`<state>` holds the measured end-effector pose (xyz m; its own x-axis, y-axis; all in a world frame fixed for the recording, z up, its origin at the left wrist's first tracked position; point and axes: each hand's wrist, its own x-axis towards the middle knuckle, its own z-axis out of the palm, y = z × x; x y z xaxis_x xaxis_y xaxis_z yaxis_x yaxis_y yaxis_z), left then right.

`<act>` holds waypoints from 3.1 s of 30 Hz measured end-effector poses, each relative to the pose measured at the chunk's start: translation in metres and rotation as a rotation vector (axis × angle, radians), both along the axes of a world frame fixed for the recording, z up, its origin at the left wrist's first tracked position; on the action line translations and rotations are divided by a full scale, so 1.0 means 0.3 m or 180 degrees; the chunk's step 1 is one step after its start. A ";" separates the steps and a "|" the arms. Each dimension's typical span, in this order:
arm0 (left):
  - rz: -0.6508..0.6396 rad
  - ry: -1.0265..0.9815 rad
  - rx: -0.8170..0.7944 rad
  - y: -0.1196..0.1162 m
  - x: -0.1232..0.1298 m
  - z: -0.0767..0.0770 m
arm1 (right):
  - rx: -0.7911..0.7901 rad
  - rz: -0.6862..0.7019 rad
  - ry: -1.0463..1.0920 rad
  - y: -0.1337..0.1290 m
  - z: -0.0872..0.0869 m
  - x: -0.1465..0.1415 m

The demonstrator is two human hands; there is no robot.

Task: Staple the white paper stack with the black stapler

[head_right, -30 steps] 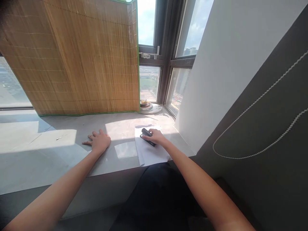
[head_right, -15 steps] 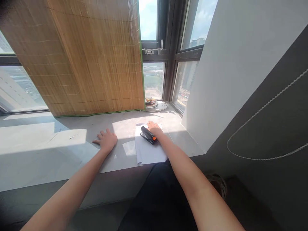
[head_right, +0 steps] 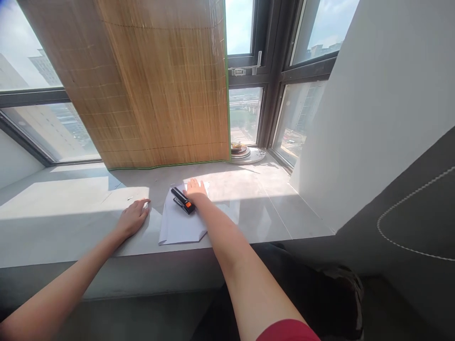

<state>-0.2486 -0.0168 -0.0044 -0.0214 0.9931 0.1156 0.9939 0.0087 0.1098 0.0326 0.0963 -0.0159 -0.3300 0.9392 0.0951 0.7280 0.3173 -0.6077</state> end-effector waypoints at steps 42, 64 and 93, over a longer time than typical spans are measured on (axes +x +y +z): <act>-0.0840 -0.0779 0.0751 -0.020 0.298 -0.020 | 0.0289 -0.0196 -0.0101 -0.369 0.082 0.388; -0.1326 -0.0417 0.0062 -0.042 0.573 -0.035 | 0.0395 -0.0198 0.0416 -0.327 0.068 0.511; -0.1245 -0.0652 0.0138 -0.031 0.559 -0.013 | 0.0433 -0.1067 0.2286 -0.331 0.113 0.575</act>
<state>-0.0810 -0.0262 -0.0084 0.3283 0.9253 0.1898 0.8791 -0.3728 0.2969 0.2050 -0.0030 0.0179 0.1526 0.9423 0.2979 0.2436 0.2563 -0.9354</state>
